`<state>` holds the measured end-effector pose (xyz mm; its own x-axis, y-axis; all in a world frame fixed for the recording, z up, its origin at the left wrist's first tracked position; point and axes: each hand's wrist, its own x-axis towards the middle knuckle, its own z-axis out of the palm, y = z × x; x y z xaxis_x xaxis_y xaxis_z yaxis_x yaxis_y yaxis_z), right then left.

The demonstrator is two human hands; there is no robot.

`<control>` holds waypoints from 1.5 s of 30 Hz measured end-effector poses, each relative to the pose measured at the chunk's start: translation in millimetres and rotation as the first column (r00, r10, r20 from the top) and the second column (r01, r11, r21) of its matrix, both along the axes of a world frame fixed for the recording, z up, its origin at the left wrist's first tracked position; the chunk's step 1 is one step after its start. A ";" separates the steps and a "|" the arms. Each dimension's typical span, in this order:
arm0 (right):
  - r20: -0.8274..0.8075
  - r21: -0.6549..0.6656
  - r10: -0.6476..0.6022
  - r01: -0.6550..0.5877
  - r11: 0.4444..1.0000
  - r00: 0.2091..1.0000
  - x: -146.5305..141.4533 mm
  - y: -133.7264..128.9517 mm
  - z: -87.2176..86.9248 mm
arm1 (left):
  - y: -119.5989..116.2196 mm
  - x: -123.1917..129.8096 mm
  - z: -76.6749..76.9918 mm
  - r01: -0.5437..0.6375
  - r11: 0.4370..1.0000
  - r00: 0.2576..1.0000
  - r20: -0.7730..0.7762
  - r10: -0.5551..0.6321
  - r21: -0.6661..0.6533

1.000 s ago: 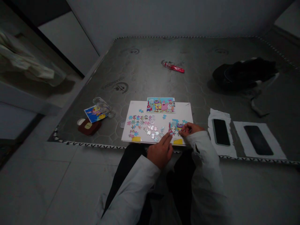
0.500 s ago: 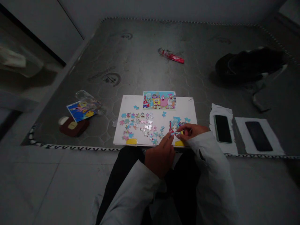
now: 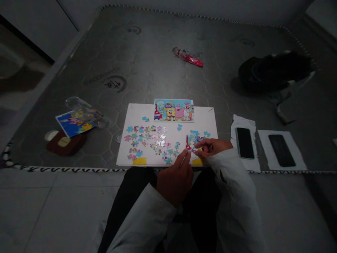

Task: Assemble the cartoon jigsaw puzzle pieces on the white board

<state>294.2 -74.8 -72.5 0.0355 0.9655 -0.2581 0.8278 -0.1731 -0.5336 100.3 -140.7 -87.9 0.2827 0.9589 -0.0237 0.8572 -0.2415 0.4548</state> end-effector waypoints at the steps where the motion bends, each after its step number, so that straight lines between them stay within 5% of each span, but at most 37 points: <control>1: -0.003 -0.018 0.003 -0.003 1.000 1.000 0.9 1.9 -1.1 | 0.1 0.0 0.2 -0.001 1.000 1.000 0.002 0.001 0.003; 6: -0.001 -0.071 0.009 -0.009 0.997 1.000 5.5 9.3 -12.5 | 0.4 -0.3 1.4 0.005 1.000 1.000 -0.016 -0.005 0.021; 16: -0.010 0.027 -0.031 0.031 0.999 0.999 9.4 9.9 -15.9 | -1.5 3.7 3.0 0.023 1.000 0.996 -0.080 -0.025 -0.021; 23: 0.012 0.147 -0.184 0.181 0.973 0.983 18.4 7.9 -32.3 | -1.5 6.1 3.3 0.007 0.999 0.995 -0.094 -0.012 -0.049; 34: -0.041 0.179 -0.331 0.333 0.926 0.943 30.7 -4.3 -10.5 | -5.3 2.3 1.7 -0.008 1.000 1.000 -0.025 0.007 -0.005; 45: -0.079 0.137 -0.383 0.391 0.910 0.920 29.0 7.6 -23.8 | 18.6 -39.7 10.3 -0.320 0.945 0.937 -0.124 0.326 0.061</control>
<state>323.2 -67.2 -96.3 0.4048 0.9058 -0.1254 0.6839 -0.3909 -0.6161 60.6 -122.1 -77.6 -0.0454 0.9990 0.0001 0.9432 0.0428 0.3295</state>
